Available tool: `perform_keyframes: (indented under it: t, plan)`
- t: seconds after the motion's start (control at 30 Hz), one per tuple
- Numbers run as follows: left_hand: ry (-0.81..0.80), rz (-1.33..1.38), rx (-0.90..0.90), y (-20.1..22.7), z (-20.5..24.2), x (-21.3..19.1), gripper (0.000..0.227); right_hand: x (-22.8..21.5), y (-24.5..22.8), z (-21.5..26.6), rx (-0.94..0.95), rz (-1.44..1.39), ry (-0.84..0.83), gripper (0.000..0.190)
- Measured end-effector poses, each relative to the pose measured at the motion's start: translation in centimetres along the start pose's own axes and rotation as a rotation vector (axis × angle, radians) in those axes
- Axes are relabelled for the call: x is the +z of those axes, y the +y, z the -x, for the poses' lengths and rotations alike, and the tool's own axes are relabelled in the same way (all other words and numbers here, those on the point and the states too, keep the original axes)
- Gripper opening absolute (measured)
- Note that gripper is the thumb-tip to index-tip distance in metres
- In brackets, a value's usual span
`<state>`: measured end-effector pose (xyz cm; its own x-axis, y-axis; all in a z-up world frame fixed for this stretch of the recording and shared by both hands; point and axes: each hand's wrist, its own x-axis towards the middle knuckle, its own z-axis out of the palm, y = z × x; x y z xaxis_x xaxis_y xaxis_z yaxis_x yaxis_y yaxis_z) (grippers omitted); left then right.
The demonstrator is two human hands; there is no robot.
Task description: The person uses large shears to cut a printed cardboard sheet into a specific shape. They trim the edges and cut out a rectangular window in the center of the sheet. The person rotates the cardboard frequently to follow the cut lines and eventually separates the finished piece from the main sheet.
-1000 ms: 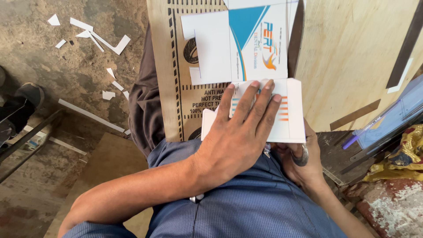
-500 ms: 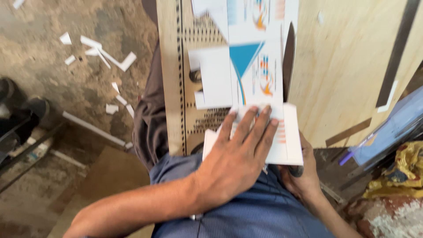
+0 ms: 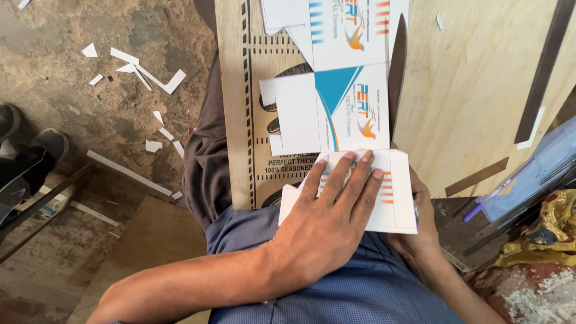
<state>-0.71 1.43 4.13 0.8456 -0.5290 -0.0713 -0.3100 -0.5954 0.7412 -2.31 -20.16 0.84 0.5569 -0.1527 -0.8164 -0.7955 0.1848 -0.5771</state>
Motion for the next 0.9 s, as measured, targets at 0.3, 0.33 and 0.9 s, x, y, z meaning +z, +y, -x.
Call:
perform_keyframes:
  t: [0.3,0.33,0.9]
  plan:
    - [0.020,0.015,0.002,0.1,0.3,0.1,0.058,1.4,-1.1,0.0,-0.013,0.112,-0.044,0.059]
    - [0.024,0.008,0.000,0.1,0.3,0.1,0.058,1.5,-1.1,0.0,-0.011,0.115,-0.042,0.059]
    - [-0.009,-0.120,-0.001,0.2,1.1,0.4,0.057,0.6,-1.2,0.0,-0.075,0.157,-0.091,0.066]
